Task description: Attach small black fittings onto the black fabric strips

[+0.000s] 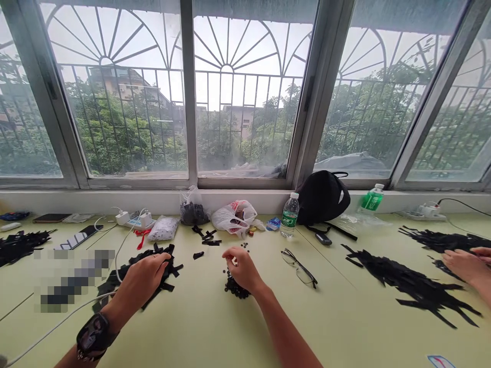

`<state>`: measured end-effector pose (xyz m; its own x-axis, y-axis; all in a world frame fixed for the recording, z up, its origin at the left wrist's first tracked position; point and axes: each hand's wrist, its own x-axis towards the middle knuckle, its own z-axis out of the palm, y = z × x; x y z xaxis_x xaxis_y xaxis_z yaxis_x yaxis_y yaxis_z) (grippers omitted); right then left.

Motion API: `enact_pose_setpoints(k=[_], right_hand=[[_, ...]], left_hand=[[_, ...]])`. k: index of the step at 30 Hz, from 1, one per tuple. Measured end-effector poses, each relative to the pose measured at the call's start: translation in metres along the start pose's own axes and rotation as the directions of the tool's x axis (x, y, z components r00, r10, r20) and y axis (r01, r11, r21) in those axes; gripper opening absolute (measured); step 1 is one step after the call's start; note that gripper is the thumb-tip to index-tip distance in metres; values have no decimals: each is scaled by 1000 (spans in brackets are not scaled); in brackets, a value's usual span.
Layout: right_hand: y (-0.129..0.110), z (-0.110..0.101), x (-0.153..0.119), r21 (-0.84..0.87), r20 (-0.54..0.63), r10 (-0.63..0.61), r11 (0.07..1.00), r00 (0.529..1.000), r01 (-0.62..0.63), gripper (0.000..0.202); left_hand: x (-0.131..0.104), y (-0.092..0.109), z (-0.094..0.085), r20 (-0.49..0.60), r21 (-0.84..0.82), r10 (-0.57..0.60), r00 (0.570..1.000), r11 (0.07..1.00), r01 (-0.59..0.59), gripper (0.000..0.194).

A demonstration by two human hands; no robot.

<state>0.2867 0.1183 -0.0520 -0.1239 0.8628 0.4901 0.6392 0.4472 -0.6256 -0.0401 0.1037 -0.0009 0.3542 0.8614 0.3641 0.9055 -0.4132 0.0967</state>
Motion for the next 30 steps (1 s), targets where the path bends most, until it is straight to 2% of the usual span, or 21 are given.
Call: enact_pose_setpoints(k=[5,8,14,16,18,22,24,26,30], right_hand=[[-2,2,-2,-24,0,-10,1000,1000,10,22],[0,4,-3,-34,4,-20,999,1000,20,22],[-9,16,0,-24,31,-55,998,998,56,24],[-19,23,2,29,62,-64,998,996,62,26],[-30,33,3,117,109,-34,993,993,21,32],[-40,56,1,360,224,44,925,974,-124,42],[-40,63,-1,436,248,56,885,967,-163,42],[-39,66,-2,456,239,56,875,969,-163,41],[-39,57,-2,419,181,85,895,980,-155,31]], left_hand=[[8,13,9,-40,-85,2,999,996,-6,31],[14,24,16,-59,-226,33,998,973,-45,30],[31,42,34,-148,-479,48,988,871,-114,12],[38,45,42,-177,-593,57,983,790,-153,4],[44,47,51,-169,-728,45,985,668,-156,7],[49,47,70,-65,-945,-15,998,322,-56,23],[48,46,75,-4,-979,-24,1000,201,1,27],[46,44,77,42,-988,-14,999,150,43,29],[43,41,70,80,-984,-26,996,155,83,34]])
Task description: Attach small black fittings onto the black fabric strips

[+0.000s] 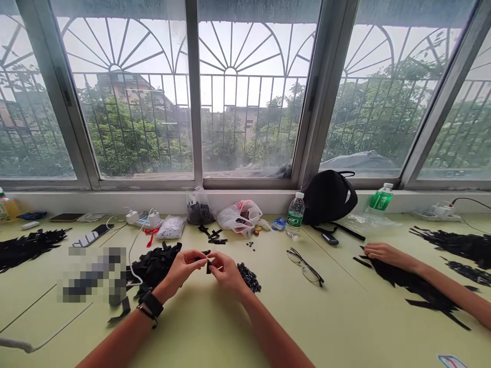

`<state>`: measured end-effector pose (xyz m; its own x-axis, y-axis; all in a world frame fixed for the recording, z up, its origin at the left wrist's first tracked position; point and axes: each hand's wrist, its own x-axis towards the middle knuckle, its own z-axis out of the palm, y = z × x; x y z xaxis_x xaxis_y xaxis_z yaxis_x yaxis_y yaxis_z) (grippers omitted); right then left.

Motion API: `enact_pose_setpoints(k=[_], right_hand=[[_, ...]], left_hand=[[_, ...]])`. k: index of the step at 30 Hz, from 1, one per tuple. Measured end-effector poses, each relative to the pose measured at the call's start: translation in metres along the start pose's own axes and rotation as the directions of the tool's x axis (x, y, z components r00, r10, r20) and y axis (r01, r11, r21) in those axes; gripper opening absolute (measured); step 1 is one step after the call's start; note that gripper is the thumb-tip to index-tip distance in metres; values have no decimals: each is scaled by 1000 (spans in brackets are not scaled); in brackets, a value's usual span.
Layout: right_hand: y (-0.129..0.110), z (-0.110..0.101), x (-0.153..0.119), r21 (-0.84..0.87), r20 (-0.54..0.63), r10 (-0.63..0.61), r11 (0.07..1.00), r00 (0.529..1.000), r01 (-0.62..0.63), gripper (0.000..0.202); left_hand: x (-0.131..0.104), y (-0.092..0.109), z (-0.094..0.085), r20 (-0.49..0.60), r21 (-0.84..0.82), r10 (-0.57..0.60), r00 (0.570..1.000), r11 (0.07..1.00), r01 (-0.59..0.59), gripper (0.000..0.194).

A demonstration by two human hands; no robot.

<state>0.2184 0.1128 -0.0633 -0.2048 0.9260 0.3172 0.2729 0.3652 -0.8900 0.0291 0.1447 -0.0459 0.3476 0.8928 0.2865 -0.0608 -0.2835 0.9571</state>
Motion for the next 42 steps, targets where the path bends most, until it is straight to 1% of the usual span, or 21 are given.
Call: enact_pose_setpoints(k=[3,8,11,14,15,16,18,19,21,23,25,26,28,29,30,32,34,38,42], right_hand=[[-5,-7,-2,-32,-63,12,999,998,-14,29],[-7,-13,-4,-75,-67,-5,997,998,0,24],[-5,-13,-3,-17,-73,24,1000,997,-25,23],[-3,-13,-3,59,-48,27,998,998,-24,25],[-3,-13,-3,82,-29,18,997,999,-16,26],[-3,-13,-3,105,-9,9,994,1000,-8,27],[-5,-13,-3,144,19,-4,990,1000,1,31],[-6,-13,-3,157,19,-7,988,1000,3,33],[-7,-15,-2,155,-2,-10,988,1000,10,35],[-7,-20,-1,84,-33,-19,996,999,22,33],[-5,-30,-1,-99,-91,-48,994,995,38,25],[-3,-37,-2,-225,-127,-68,974,989,38,21],[2,-54,-4,-467,-202,-108,884,973,2,15],[5,-62,-5,-545,-219,-111,838,969,-27,13],[7,-69,-7,-589,-214,-94,806,972,-52,13],[11,-79,-9,-616,-184,-45,783,982,-80,13],[12,-80,-11,-610,-133,-8,789,991,-76,13],[11,-69,-12,-607,-39,1,794,999,-25,14],[11,-62,-11,-617,-13,-1,787,1000,-7,15]], left_hand=[[-2,5,-2,-33,32,-19,999,999,20,41],[-4,2,-2,-50,55,-29,998,998,31,43],[-5,-2,-2,-39,53,-14,999,998,16,44],[-6,-3,-1,-28,92,22,999,996,-19,62],[-7,-3,-1,-14,130,35,999,991,-33,64],[-7,-3,-1,11,174,47,999,984,-48,60],[-9,-4,0,74,244,74,995,966,-89,43],[-9,-4,0,103,260,87,991,959,-111,38],[-9,-7,0,127,262,104,986,956,-134,37],[-8,-9,0,115,258,91,989,959,-118,37],[-6,-12,0,91,260,55,994,962,-77,38],[-5,-13,0,74,259,39,997,964,-57,39],[-4,-14,0,36,245,10,999,969,-19,40],[-3,-15,0,16,230,-4,1000,973,0,40],[-3,-15,-1,-2,208,-23,1000,978,23,41],[-3,-15,-1,-32,146,-73,997,986,77,42],[-3,-13,-1,-46,73,-118,992,990,121,41],[-5,-8,-2,-38,-26,-156,987,987,156,39],[-7,-4,-3,-18,-83,-161,987,984,159,43]])
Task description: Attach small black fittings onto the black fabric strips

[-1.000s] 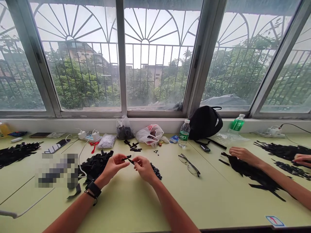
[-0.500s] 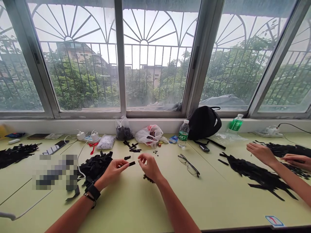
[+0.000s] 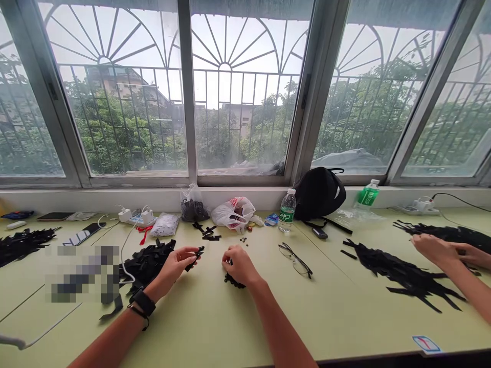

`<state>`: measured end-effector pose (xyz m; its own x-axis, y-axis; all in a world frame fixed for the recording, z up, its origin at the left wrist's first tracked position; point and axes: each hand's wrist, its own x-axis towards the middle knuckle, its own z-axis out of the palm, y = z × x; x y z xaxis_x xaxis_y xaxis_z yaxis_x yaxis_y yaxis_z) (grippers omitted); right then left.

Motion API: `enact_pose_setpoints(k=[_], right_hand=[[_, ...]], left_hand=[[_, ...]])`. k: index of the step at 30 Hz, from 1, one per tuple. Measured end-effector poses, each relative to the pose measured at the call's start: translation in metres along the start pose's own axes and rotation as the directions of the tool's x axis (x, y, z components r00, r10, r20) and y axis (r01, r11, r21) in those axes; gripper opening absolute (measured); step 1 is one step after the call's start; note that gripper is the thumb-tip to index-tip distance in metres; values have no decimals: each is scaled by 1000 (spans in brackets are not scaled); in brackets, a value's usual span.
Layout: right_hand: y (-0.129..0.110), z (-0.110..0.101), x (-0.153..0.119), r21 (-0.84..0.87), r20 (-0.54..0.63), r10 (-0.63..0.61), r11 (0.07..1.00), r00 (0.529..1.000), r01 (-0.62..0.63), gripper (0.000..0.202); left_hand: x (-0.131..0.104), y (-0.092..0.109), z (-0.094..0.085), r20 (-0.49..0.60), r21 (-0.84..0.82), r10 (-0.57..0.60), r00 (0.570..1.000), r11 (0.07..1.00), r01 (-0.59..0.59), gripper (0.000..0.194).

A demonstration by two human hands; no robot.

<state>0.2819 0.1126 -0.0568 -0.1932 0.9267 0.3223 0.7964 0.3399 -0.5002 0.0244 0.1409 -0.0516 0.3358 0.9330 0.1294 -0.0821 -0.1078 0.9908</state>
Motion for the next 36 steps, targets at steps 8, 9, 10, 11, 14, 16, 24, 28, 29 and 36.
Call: enact_pose_setpoints(k=[8,9,10,11,14,16,24,28,29,36], right_hand=[[-10,10,-1,20,5,-45,999,999,45,12],[-13,13,-1,35,9,-64,997,998,63,11],[-15,16,-1,51,11,-83,995,996,83,10],[-18,18,-1,67,8,-102,993,995,101,9],[-23,22,0,107,-43,-132,985,990,136,8],[-26,21,-1,142,-96,-129,980,987,142,15],[-43,22,-1,311,-78,-134,938,988,152,20],[-45,24,2,338,-68,-74,937,995,93,30],[-44,24,3,350,-66,-58,933,996,77,32],[-41,22,4,404,-63,-6,914,998,31,37]], left_hand=[[0,-4,1,-20,71,-12,1000,997,13,41],[-1,-4,2,-12,77,-8,1000,997,8,43],[-2,-3,2,-3,75,1,1000,997,-1,45],[-3,-3,3,5,68,11,1000,998,-11,46],[-4,-3,4,29,48,18,999,999,-19,43],[-4,-3,5,45,58,10,999,998,-12,40],[-1,-4,6,150,161,25,988,986,-49,41],[0,-4,7,129,184,5,992,983,-29,46],[0,-4,7,123,186,2,992,982,-25,46],[-3,2,9,89,235,20,996,971,-40,50]])
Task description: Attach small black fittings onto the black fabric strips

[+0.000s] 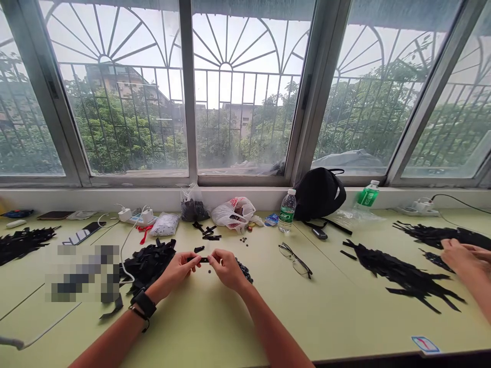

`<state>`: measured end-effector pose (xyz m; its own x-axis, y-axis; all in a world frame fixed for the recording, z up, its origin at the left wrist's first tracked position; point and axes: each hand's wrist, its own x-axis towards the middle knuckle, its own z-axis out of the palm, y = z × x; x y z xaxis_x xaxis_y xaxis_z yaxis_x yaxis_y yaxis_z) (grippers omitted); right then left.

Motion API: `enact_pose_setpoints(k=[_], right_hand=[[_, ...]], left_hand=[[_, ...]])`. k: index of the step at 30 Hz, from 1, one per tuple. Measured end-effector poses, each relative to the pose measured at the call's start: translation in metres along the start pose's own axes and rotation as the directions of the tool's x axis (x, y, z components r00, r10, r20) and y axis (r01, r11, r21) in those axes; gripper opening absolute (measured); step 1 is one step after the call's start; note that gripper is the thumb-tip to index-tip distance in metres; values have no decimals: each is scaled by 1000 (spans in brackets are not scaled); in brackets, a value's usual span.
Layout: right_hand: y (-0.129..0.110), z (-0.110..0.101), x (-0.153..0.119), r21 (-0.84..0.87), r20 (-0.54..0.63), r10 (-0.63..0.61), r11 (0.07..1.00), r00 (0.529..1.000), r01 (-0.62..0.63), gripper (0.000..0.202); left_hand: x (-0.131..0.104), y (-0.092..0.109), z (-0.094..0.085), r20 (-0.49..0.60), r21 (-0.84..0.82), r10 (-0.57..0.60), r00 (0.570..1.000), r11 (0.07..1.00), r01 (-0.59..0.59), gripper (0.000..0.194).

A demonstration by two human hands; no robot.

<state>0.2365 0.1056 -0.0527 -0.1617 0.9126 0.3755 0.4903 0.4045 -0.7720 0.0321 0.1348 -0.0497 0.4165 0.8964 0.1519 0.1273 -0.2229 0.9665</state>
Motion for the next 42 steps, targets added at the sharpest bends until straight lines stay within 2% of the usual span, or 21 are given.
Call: enact_pose_setpoints(k=[6,9,11,14,16,18,23,27,33,42], right_hand=[[-3,-8,3,-3,-33,49,999,998,-49,42],[-9,-12,2,4,-28,50,999,998,-50,45],[-14,-12,0,29,30,24,999,999,-25,45],[-18,-8,-3,85,124,-36,996,992,26,44],[-17,-5,-4,108,138,-51,993,989,36,45],[-14,-4,-3,107,113,-31,994,993,19,45],[-4,-8,0,28,34,29,999,999,-30,41],[1,-10,-1,-163,-17,38,986,999,-40,33],[5,-6,-5,-405,7,115,909,993,-102,21],[1,-3,-10,-477,4,126,872,992,-109,17]], left_hand=[[1,3,-8,-163,47,-14,987,999,22,51],[0,8,-14,-247,77,37,968,997,-18,45],[-3,12,-14,-189,88,109,976,992,-94,42],[-6,15,-7,40,60,184,982,981,-186,41],[-7,14,-2,133,60,200,971,976,-209,41],[-7,11,0,169,82,188,967,975,-204,43],[-3,4,-5,114,140,139,984,978,-154,45],[-1,-3,-7,25,262,117,993,958,-119,45],[-4,-12,-3,-68,461,162,985,880,-113,35],[-9,-8,2,-85,553,140,987,830,-70,29]])
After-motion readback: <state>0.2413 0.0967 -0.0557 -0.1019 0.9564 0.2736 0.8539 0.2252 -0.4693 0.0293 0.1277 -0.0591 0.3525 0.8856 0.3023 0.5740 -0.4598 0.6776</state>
